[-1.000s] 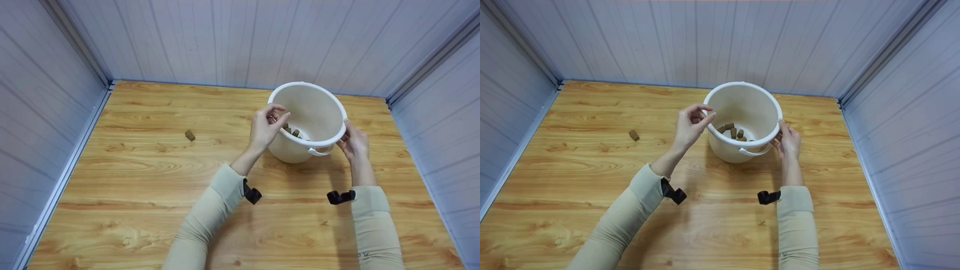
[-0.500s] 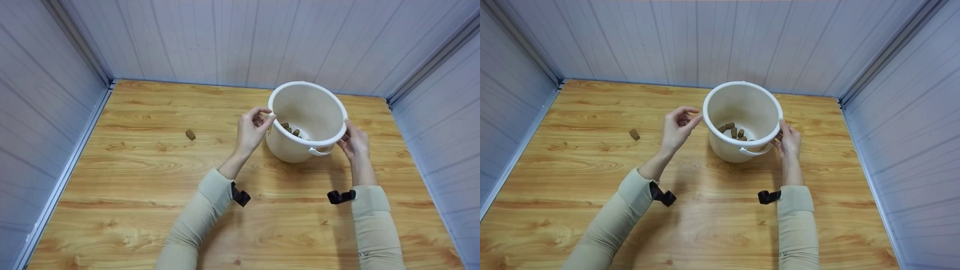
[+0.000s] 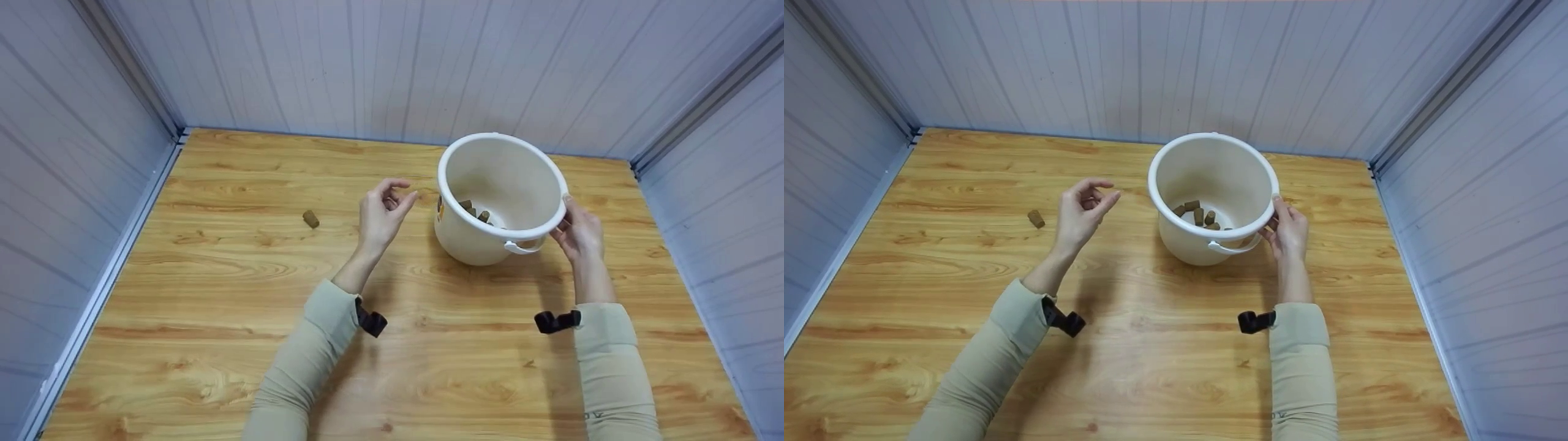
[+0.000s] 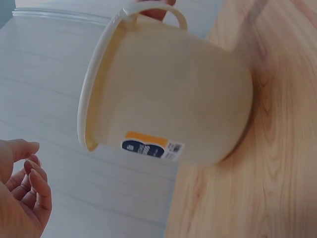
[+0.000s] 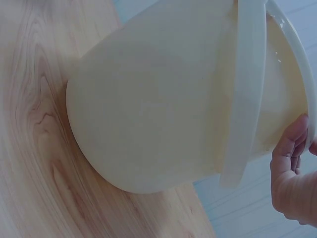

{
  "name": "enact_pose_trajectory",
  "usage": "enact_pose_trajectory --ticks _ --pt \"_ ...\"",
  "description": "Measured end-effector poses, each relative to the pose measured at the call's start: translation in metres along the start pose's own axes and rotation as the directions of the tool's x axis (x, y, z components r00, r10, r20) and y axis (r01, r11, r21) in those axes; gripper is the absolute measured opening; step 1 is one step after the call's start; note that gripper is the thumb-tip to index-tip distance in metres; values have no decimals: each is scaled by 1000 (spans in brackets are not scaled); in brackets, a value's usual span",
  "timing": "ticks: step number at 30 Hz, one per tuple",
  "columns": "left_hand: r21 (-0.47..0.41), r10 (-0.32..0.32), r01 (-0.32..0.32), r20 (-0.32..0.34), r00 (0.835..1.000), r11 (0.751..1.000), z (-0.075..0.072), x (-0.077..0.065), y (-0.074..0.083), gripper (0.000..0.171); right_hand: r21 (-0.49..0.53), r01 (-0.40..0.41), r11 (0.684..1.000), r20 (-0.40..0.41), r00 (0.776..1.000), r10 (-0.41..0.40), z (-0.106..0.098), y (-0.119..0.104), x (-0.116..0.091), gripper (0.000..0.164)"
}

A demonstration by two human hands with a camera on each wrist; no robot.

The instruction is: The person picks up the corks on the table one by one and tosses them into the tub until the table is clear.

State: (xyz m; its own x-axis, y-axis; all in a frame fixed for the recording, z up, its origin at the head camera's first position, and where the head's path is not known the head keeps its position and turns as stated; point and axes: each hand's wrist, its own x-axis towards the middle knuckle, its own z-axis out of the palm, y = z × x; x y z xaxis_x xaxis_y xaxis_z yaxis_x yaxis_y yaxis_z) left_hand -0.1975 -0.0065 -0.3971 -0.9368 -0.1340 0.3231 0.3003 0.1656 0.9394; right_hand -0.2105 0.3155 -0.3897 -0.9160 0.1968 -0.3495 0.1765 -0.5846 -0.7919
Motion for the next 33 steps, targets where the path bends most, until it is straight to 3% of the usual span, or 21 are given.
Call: enact_pose_trajectory --ticks 5,15,22,33 --pt "27 -11 12 -23 1000 1000 -10 -1 -11 17 -5 10 1000 -9 1000 -10 -1 0 0 16" --pt "43 -97 100 -66 993 994 -25 -1 -35 17 -33 15 999 -31 999 -16 -2 -2 -1 20" --pt "46 -169 173 -73 983 984 -35 -1 -49 20 -29 14 999 -19 1000 -15 -3 -2 -2 20" --pt "93 -218 229 -117 969 969 -54 -4 -74 23 -24 19 1000 -12 1000 -20 -3 -1 -2 17"
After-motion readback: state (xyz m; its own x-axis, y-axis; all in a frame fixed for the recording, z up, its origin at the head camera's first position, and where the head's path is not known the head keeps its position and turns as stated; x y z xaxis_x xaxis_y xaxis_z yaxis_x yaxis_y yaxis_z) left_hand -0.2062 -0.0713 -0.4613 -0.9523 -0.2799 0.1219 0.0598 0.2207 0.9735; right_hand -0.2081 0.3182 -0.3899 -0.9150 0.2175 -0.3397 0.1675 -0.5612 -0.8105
